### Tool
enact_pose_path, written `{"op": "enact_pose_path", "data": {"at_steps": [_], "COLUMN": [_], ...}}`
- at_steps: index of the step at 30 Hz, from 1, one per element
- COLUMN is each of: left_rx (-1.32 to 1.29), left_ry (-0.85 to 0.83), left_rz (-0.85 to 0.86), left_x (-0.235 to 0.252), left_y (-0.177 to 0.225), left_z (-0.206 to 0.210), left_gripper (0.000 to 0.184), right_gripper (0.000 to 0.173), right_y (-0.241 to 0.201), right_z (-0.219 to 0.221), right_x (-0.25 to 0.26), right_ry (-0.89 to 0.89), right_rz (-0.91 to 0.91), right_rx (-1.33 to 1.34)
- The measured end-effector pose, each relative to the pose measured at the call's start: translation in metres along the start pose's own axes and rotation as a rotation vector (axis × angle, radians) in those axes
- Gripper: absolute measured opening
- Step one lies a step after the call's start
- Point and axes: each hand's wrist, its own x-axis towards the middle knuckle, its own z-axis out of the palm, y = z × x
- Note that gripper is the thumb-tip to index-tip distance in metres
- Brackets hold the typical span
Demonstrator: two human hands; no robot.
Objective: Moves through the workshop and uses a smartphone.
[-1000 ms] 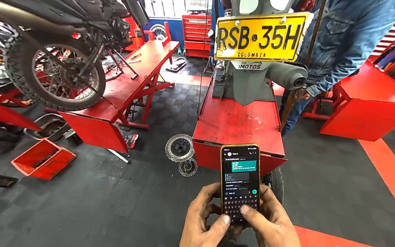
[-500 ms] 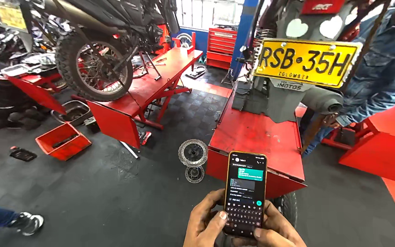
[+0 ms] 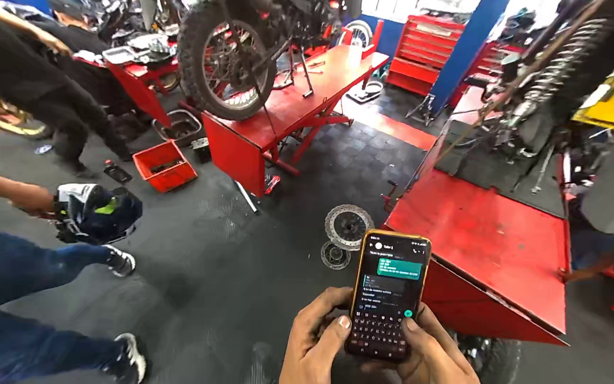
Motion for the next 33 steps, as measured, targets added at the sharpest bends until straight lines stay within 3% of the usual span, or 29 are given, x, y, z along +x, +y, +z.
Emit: {"op": "enact_pose_path", "data": {"at_steps": [4,7,12,14,17,19,21,24,27,30,33], "left_rx": [-0.048,-0.069,-0.114,-0.109,0.078,0.299,0.482,0.510,0.436,0.568,0.594], "left_ry": [0.063,0.102,0.069,0.095,0.364,0.542,0.586,0.407,0.161,-0.043,-0.115], "left_rz": [-0.012,-0.042,-0.134,-0.225,-0.544,-0.756,-0.896,-1.118,-1.161,-1.187,-1.282], "left_x": [0.023,0.057,0.139,0.181,0.241,0.276,0.299,0.325,0.343,0.350,0.350], "left_y": [-0.010,-0.035,-0.106,-0.152,-0.257,-0.346,-0.436,-0.519,-0.556,-0.559,-0.535], "left_z": [-0.021,-0.033,-0.044,-0.057,-0.095,-0.133,-0.169,-0.196,-0.204,-0.213,-0.227], "left_gripper": [0.035,0.034,0.032,0.034,0.036,0.059,0.087,0.100,0.076,0.044,0.044], "right_gripper": [0.024,0.044,0.062,0.069,0.077,0.075,0.074,0.071,0.066,0.068,0.065], "right_y": [0.001,-0.002,-0.004,-0.006,-0.004,-0.001,0.001,0.004,0.007,0.016,0.027], "right_z": [0.010,0.005,-0.020,-0.034,-0.049,-0.051,-0.048,-0.038,-0.023,-0.006,0.018], "right_x": [0.035,0.075,0.164,0.213,0.296,0.341,0.377,0.420,0.453,0.478,0.501], "right_ry": [-0.092,-0.182,-0.073,-0.036,-0.039,-0.033,-0.006,0.027,0.055,0.069,0.096], "right_rz": [0.042,0.047,0.118,0.193,0.319,0.367,0.421,0.477,0.506,0.536,0.527], "right_rx": [-0.002,0.001,0.085,0.091,0.112,0.088,0.086,0.082,0.028,0.023,0.007]}}
